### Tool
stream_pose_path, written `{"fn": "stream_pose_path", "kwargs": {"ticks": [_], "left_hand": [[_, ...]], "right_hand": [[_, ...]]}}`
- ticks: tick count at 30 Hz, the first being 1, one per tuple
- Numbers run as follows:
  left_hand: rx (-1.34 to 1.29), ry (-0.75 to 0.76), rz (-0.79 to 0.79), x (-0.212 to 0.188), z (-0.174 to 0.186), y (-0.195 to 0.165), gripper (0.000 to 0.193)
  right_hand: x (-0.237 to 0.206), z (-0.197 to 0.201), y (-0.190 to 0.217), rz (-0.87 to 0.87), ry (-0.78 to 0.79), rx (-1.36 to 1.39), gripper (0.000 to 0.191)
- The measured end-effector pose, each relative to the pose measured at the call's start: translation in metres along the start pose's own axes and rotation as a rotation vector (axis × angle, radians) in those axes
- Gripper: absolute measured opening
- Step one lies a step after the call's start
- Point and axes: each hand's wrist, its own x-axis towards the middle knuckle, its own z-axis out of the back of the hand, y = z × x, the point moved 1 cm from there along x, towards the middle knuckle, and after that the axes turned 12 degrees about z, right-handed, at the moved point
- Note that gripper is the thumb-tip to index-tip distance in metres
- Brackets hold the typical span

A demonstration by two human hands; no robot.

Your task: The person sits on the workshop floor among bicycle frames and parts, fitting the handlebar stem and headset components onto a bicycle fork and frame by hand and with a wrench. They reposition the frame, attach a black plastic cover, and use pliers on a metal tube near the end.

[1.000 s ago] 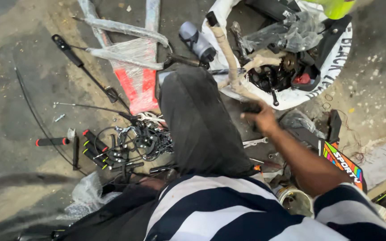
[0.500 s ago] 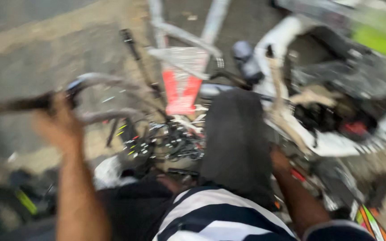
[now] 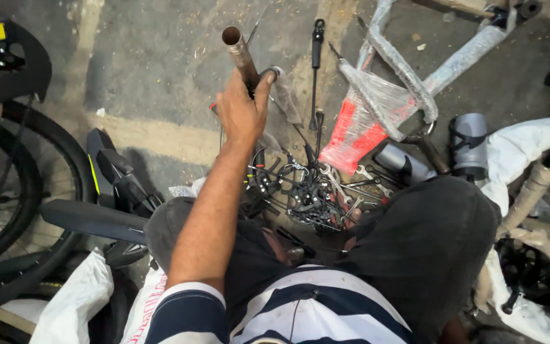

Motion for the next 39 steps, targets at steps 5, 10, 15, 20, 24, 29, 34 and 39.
{"fn": "stream_pose_path", "kwargs": {"ticks": [5, 10, 15, 20, 24, 29, 34, 39], "left_hand": [[-0.220, 0.133, 0.032, 0.003, 0.000, 0.024, 0.046], [-0.326, 0.084, 0.052, 0.013, 0.008, 0.039, 0.047], [-0.606, -0.197, 0.435, 0.020, 0.017, 0.064, 0.051], [-1.236, -0.432, 0.790, 0.003, 0.005, 0.109, 0.053], [-1.362, -0.590, 1.134, -0.033, -0.018, 0.145, 0.046], [-1.387, -0.493, 1.367, -0.070, -0.036, 0.172, 0.055], [-0.979, -0.178, 1.653, -0.089, -0.047, 0.183, 0.039], [0.301, 0.007, 0.679, -0.105, -0.059, 0.154, 0.035]], "right_hand": [[0.004, 0.008, 0.013, 0.024, -0.015, -0.016, 0.048], [0.012, 0.018, 0.024, 0.086, -0.065, -0.004, 0.043], [0.012, 0.045, 0.021, 0.201, -0.207, 0.116, 0.039], [0.012, 0.111, 0.007, 0.384, -0.563, 0.265, 0.035], [0.017, 0.163, 0.024, 0.551, -0.696, 0.286, 0.034], [-0.009, 0.173, 0.112, 0.883, -0.701, 0.174, 0.025], [-0.037, 0.134, 0.203, 1.299, -0.699, -0.071, 0.016], [-0.045, 0.129, 0.236, 1.360, -0.637, -0.135, 0.023]]}}
